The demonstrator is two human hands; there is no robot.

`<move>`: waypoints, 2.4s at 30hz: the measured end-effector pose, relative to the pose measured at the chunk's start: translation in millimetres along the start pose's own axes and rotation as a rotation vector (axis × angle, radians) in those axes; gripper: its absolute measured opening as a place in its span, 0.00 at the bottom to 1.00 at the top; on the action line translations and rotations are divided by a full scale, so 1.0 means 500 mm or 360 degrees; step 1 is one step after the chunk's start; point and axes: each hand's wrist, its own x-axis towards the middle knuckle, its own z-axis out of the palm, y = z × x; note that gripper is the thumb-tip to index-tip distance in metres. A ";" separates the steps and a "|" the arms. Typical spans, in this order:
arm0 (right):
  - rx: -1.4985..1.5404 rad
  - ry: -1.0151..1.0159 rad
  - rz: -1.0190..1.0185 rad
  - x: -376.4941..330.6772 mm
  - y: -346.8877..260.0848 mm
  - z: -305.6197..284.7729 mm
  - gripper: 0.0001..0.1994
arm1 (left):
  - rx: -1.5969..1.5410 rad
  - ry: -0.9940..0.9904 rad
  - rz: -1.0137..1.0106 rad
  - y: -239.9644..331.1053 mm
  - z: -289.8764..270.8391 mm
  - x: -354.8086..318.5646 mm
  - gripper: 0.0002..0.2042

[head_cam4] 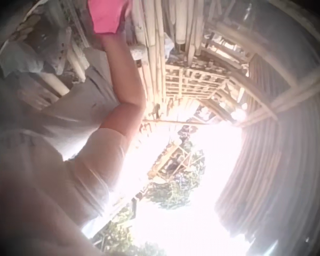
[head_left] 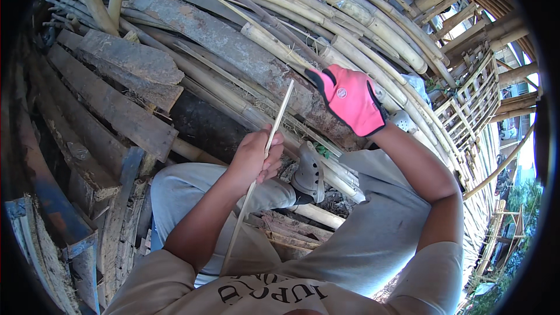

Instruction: The person uses a knife to scrape and strip the outer bark from a long thin bamboo rod while holding it against their lap.

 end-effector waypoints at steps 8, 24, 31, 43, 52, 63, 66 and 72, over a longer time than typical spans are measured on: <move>-0.0142 -0.0452 -0.0485 -0.050 -0.074 0.042 0.31 | -0.0261 -0.0203 -0.0099 -0.017 -0.004 0.001 0.16; -0.0097 -0.0001 -0.0280 0.016 0.076 0.004 0.15 | 0.0082 0.0085 0.0043 -0.024 0.001 0.021 0.20; 0.1211 -0.0835 0.0049 -0.002 0.019 -0.009 0.15 | 0.0278 0.0094 0.0272 -0.012 -0.007 0.021 0.19; 0.0567 -0.0442 -0.0389 -0.013 0.017 0.011 0.16 | 0.0440 0.0010 0.0277 -0.012 0.001 0.023 0.19; 0.0620 -0.0428 -0.0275 -0.020 0.044 0.052 0.25 | 0.0477 0.0142 0.0178 -0.007 0.004 0.019 0.19; 0.0246 -0.0297 -0.0511 -0.009 -0.027 0.017 0.23 | 0.0377 -0.0072 0.0256 -0.008 -0.005 0.001 0.19; 0.0302 -0.0326 -0.0407 -0.011 -0.036 0.016 0.22 | 0.0349 -0.0089 0.0281 -0.010 -0.005 0.000 0.19; 0.0426 -0.0426 -0.0292 -0.026 -0.019 0.047 0.24 | 0.0366 -0.0068 0.0260 -0.019 -0.011 0.001 0.18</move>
